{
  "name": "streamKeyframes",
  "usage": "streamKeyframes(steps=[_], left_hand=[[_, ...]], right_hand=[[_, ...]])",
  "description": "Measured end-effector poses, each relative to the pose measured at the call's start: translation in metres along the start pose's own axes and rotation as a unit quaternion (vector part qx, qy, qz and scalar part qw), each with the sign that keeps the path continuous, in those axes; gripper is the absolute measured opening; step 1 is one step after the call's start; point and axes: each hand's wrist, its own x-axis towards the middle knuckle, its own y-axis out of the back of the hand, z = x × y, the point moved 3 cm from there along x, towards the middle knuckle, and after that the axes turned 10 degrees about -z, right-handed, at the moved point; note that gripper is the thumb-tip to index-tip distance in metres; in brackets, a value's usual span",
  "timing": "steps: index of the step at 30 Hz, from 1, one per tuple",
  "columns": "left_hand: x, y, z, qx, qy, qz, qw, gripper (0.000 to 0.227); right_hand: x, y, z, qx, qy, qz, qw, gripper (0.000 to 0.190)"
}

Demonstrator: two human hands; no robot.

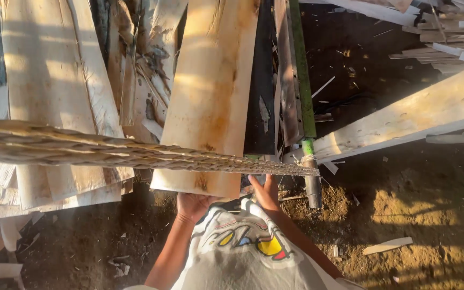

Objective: Picking up, inspecting, and sorting thin wood veneer strips at a workshop station.

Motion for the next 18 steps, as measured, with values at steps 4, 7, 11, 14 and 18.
streamKeyframes(steps=[4, 7, 11, 14, 18], left_hand=[[-0.004, 0.042, -0.002, -0.005, 0.015, 0.038, 0.999, 0.058], [-0.005, 0.092, -0.007, 0.011, 0.04, 0.149, 0.988, 0.056], [-0.027, 0.14, 0.001, -0.02, -0.042, 0.126, 0.991, 0.055], [-0.042, 0.079, 0.033, -0.049, -0.136, 0.245, 0.959, 0.071], [-0.055, 0.05, 0.069, 0.036, -0.059, 0.024, 0.997, 0.087]], right_hand=[[-0.008, -0.012, -0.043, 0.227, -0.041, -0.104, 0.967, 0.056], [-0.004, -0.032, -0.052, 0.419, -0.07, -0.18, 0.887, 0.04], [-0.006, -0.021, -0.048, 0.442, -0.067, -0.169, 0.878, 0.034], [-0.011, 0.007, -0.04, 0.466, -0.055, -0.194, 0.862, 0.029], [-0.04, 0.034, -0.044, 0.492, -0.044, -0.234, 0.837, 0.031]])
